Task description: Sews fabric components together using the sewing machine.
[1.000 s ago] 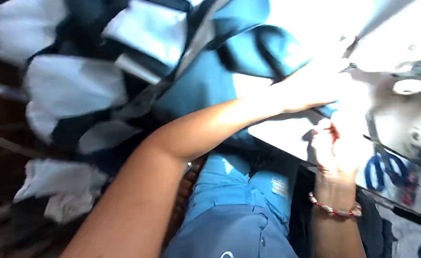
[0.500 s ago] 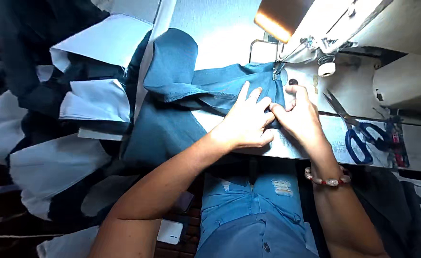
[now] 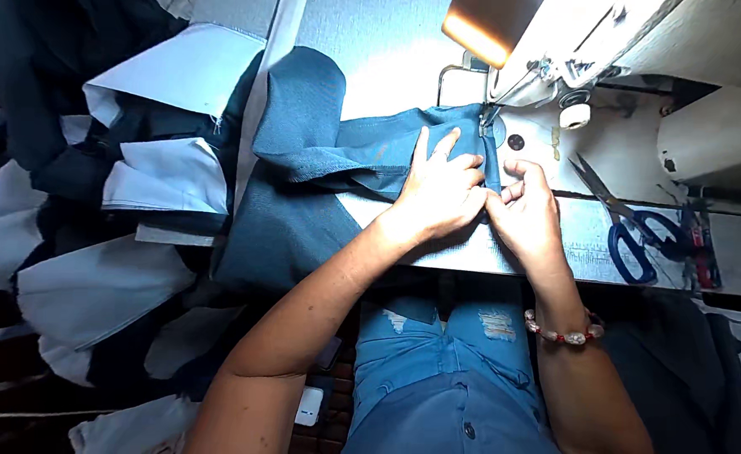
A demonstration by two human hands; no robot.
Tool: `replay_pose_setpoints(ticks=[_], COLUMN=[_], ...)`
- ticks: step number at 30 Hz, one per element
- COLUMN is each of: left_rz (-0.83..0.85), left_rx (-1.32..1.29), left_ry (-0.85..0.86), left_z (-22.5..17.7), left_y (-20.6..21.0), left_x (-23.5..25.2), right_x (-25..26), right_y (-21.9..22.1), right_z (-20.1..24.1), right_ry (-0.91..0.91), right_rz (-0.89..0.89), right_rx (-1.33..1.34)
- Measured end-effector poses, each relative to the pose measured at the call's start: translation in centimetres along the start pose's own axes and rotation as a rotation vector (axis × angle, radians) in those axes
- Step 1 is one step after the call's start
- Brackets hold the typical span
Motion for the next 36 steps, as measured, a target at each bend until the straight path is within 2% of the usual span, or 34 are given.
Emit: replay_pose_setpoints(ticks=[6, 12, 19, 26, 30, 36], left_rz=[-0.045, 0.032, 0.054, -0.018, -0.032, -0.002], left_rx=[-0.036, -0.008, -0.013, -0.002, -0.038, -0.096], left_ry=[-0.019, -0.070, 0.132, 0.086, 0.083, 0.096], left_z=[-0.1, 0.3, 1.3, -0.6, -0.1, 0.4], left_y=[0.3, 1.3, 0.4, 1.0, 0.8, 0.3], left_x=[-0.3, 0.0, -1.1, -1.8, -1.8, -1.9], right_x=[-0.2, -1.0, -1.3, -0.6, -0.5, -0.3], right_y=[-0.1, 0.1, 1.5, 0.9, 1.2, 1.7], right_z=[-0.2, 1.1, 3.4, 2.8, 3.1, 3.6], right_ry=[0.101, 0.029, -0.096, -0.112, -0.163, -0.192], right_rz=[-0.021, -0.106, -0.194, -0.088, -0.121, -0.075], right_rx=[-0.015, -0.146, -0.359, -0.392, -0.423, -0.418])
Point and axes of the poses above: each hand's wrist, its own x-axis towards the middle knuckle, its own y-axis out of the palm, z = x × y, the point moved 9 cm from there along x, towards the middle knuckle, and after that the axes turned 7 degrees about y, right-handed, at the moved point
